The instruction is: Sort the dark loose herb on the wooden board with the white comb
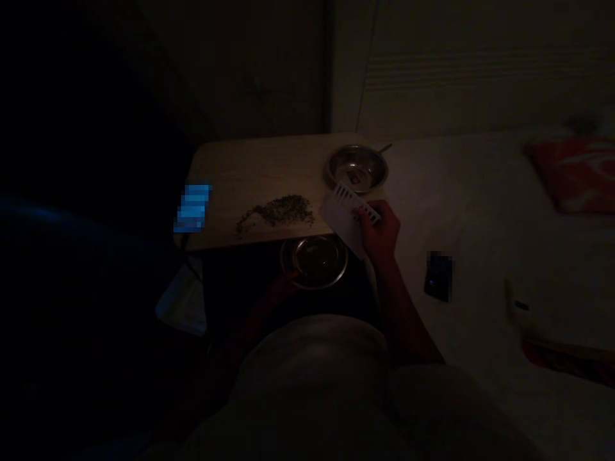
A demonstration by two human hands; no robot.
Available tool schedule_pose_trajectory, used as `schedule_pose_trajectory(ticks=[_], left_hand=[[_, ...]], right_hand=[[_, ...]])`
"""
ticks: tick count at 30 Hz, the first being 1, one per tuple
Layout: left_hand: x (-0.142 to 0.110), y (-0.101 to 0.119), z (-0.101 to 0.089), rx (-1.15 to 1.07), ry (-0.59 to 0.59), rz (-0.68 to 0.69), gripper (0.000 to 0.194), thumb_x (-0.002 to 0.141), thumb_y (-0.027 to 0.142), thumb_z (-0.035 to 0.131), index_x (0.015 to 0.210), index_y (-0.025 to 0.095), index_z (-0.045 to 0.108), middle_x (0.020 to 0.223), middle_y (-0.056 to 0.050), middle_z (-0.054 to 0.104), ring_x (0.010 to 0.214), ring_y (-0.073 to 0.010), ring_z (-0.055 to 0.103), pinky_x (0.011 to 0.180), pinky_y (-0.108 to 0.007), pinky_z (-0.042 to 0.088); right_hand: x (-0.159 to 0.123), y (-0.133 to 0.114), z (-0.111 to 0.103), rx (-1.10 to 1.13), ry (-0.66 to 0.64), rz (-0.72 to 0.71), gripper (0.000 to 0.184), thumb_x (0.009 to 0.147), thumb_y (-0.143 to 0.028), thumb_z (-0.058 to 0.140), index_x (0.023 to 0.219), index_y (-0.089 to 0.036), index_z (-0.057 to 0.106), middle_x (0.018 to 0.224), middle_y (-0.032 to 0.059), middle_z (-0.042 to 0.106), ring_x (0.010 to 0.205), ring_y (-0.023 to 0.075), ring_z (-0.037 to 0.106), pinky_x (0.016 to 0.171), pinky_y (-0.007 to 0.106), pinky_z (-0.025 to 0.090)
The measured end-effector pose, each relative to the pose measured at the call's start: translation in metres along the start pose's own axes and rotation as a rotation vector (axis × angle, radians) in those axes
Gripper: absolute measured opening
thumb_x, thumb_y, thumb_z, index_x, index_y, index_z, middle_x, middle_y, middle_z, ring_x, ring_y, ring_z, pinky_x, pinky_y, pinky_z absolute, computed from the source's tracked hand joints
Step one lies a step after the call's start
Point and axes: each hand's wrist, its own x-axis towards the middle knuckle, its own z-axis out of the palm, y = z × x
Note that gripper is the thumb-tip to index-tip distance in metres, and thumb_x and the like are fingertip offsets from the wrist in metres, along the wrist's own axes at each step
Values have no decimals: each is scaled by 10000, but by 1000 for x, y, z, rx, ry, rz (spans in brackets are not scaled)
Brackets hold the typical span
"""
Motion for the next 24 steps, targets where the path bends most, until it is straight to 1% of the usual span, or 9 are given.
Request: schedule_pose_trajectory(ticks=[3, 5, 7, 9, 12, 15, 18, 24], left_hand=[[-2, 2, 3, -8, 20, 4, 524, 629, 142, 777, 1140, 153, 662, 1072, -89, 749, 1296, -352, 509, 1132, -518, 336], [-3, 3, 4, -7, 24, 6, 484, 638, 140, 775, 1111, 153, 674, 1062, -92, 751, 1286, -347, 520, 1129, -505, 344], [-2, 3, 4, -4, 18, 7, 459, 648, 134, 768, 1098, 147, 679, 1064, -102, 748, 1280, -344, 527, 1131, -500, 341], [-2, 2, 3, -5, 30, 10, 448, 642, 128, 770, 1081, 137, 683, 1043, -108, 752, 1274, -348, 531, 1134, -506, 335], [-2, 3, 4, -12, 34, 15, 458, 632, 125, 773, 1081, 127, 682, 1022, -111, 756, 1273, -358, 530, 1135, -512, 334], [-5, 4, 5, -24, 12, 22, 493, 648, 119, 758, 1133, 134, 666, 1067, -105, 748, 1287, -354, 517, 1136, -515, 332], [-5, 3, 6, -22, 41, 18, 479, 653, 122, 757, 1124, 138, 667, 1070, -98, 749, 1283, -351, 522, 1140, -521, 323], [2, -1, -1, -8, 41, -3, 505, 639, 126, 772, 1134, 129, 668, 1082, -117, 743, 1283, -368, 517, 1121, -526, 354]], right_hand=[[3, 8, -6, 11, 39, 8, 158, 753, -338, 700, 765, -206, 614, 677, -26, 620, 624, 152, 565, 611, 285, 454], [7, 12, -13, 5, 92, -8, 154, 751, -331, 700, 763, -203, 615, 687, -25, 621, 633, 149, 572, 607, 278, 451], [10, 14, -20, -20, 150, -28, 164, 752, -338, 699, 765, -200, 612, 686, -29, 609, 628, 140, 562, 592, 265, 441], [13, 13, -24, -29, 166, -39, 178, 757, -354, 697, 770, -201, 608, 682, -33, 595, 616, 132, 549, 576, 256, 433], [13, 9, -25, -30, 126, -56, 197, 755, -378, 704, 770, -202, 617, 683, -25, 603, 622, 138, 555, 571, 261, 435], [10, 6, -19, -40, 80, -72, 193, 761, -386, 700, 775, -205, 634, 692, -17, 626, 639, 150, 572, 586, 274, 445], [8, 3, -13, -30, 55, -80, 174, 766, -371, 697, 779, -207, 641, 710, -16, 640, 657, 151, 582, 615, 277, 454], [8, 3, -9, -5, 22, -67, 163, 767, -364, 692, 783, -210, 639, 718, -21, 640, 659, 152, 583, 625, 279, 451]])
